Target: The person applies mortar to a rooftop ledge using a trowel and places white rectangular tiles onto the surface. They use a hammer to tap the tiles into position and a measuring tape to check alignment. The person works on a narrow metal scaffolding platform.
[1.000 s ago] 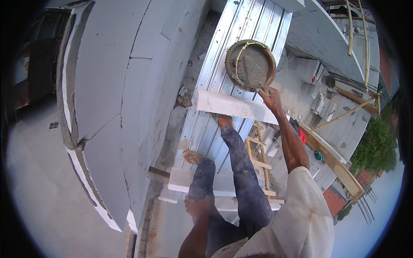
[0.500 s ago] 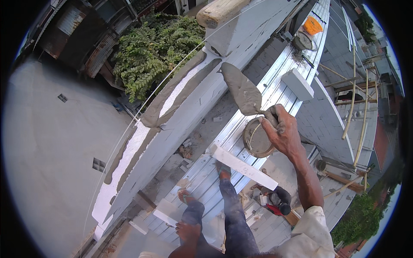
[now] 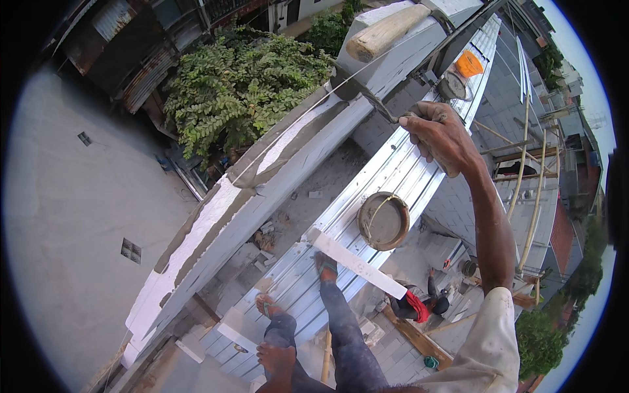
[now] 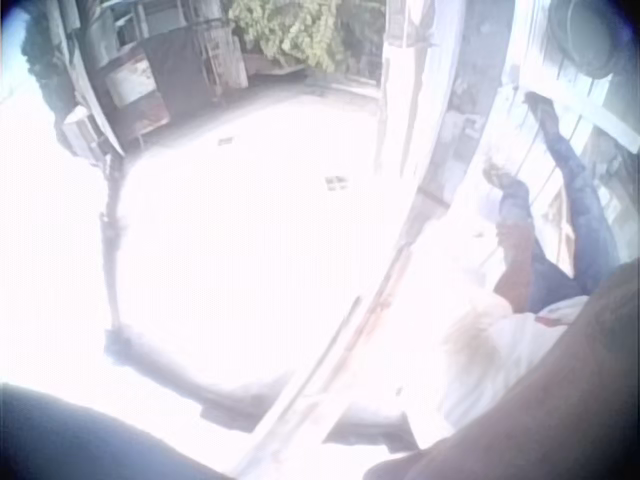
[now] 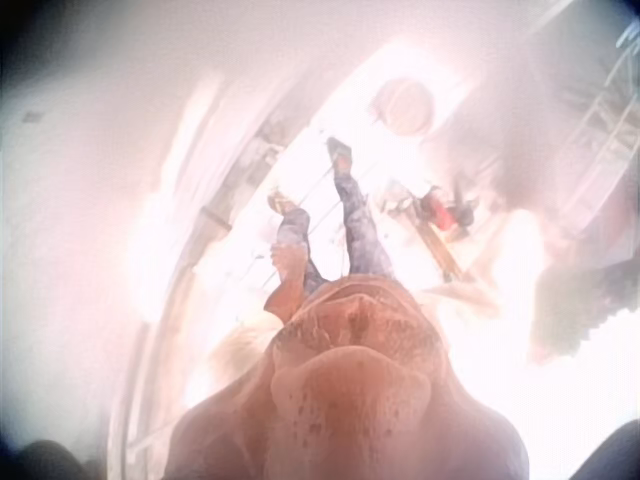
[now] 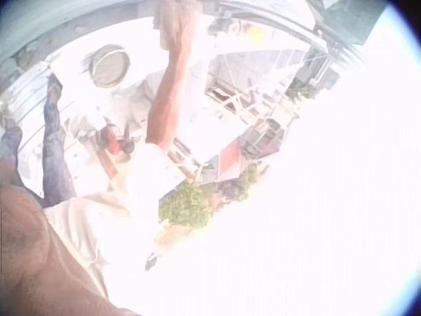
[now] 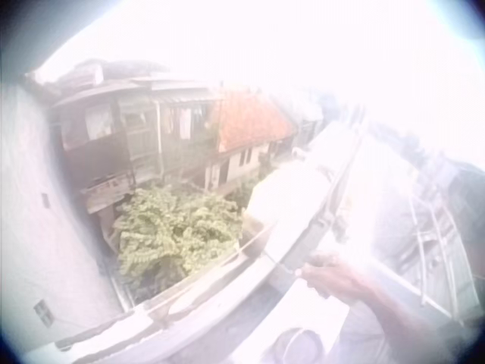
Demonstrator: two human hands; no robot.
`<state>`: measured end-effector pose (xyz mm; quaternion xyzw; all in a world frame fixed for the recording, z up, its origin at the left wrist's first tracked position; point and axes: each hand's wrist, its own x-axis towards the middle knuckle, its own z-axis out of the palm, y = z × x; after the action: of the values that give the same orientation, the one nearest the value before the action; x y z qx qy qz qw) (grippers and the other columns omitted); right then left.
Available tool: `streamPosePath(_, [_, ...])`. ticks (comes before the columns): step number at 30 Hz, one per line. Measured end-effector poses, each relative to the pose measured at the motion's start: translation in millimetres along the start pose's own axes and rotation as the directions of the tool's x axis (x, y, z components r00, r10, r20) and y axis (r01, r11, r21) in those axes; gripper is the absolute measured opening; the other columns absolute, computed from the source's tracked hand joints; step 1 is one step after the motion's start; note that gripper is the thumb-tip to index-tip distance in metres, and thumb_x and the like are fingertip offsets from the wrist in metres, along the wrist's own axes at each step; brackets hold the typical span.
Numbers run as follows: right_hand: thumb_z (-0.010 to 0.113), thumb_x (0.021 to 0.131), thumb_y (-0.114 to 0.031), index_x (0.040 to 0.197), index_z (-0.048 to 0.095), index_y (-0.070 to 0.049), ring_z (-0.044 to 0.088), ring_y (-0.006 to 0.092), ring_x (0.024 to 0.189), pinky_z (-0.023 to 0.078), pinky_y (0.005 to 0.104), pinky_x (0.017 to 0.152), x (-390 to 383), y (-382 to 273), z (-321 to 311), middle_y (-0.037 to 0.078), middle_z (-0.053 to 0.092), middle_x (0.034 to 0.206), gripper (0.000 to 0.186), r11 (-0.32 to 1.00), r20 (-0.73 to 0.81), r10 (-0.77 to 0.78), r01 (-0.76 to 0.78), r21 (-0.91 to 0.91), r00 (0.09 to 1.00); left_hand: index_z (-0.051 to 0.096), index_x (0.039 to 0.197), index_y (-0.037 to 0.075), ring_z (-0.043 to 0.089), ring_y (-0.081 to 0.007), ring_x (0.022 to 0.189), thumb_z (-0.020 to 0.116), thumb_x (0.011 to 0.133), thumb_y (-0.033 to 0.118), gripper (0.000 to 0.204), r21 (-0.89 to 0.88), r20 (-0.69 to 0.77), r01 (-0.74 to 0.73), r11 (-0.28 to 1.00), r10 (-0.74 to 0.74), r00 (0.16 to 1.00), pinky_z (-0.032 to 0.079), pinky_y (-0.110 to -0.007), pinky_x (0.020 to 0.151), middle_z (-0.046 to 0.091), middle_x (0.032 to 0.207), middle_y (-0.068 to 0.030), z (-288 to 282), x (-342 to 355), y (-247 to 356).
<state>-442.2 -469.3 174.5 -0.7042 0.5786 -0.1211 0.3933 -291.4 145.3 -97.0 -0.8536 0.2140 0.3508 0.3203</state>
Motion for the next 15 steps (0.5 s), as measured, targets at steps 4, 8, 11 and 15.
streamPosePath(4, [0.073, 0.095, -0.031, 0.087, 0.069, -0.003, 0.056, 0.0087, 0.051, 0.045, 0.0254, 0.045, 2, -7, -21, 0.003, 0.060, 0.066, 0.029, 0.994, -0.049, -0.067, 0.071, 0.084, 0.997, 0.045, 0.143, -0.011, 0.056, -0.0356, 0.127, 0.071, 0.075, 0.055, 0.098, 0.007, 0.016, -0.010, 1.000, 0.010, 1.000, 0.050, -0.044, 0.104, 0.052, 0.138, -0.0209, -2, 6, 2])
streamPosePath(8, [0.075, 0.094, -0.034, 0.089, 0.070, -0.004, 0.057, 0.0094, 0.051, 0.044, 0.0251, 0.045, 11, 12, -39, 0.003, 0.060, 0.067, 0.031, 0.987, -0.050, -0.104, 0.109, 0.119, 0.993, 0.047, 0.139, -0.010, 0.058, -0.0356, 0.123, 0.072, 0.073, 0.051, 0.093, 0.030, -0.048, -0.032, 0.999, 0.033, 0.998, 0.050, -0.044, 0.103, 0.053, 0.135, -0.0211, -5, 3, 3])
streamPosePath(11, [0.073, 0.095, -0.034, 0.090, 0.070, -0.004, 0.054, 0.0084, 0.049, 0.044, 0.0273, 0.045, 15, 41, -53, 0.003, 0.060, 0.068, 0.031, 0.948, 0.000, -0.232, 0.226, 0.226, 0.973, 0.051, 0.128, -0.009, 0.061, -0.0353, 0.115, 0.073, 0.070, 0.044, 0.081, 0.009, -0.141, -0.034, 0.999, 0.035, 0.989, 0.051, -0.045, 0.100, 0.056, 0.126, -0.0200, -10, -4, 10])
streamPosePath(15, [0.069, 0.098, -0.031, 0.095, 0.069, -0.005, 0.053, 0.0066, 0.050, 0.043, 0.0257, 0.046, -12, 104, -50, 0.001, 0.060, 0.069, 0.027, 0.859, -0.002, -0.263, 0.236, 0.455, 0.965, 0.040, 0.147, -0.012, 0.058, -0.0380, 0.126, 0.075, 0.071, 0.057, 0.108, 0.063, 0.055, -0.033, 0.997, 0.029, 0.998, 0.050, -0.047, 0.105, 0.049, 0.143, -0.0263, -28, -4, 16])
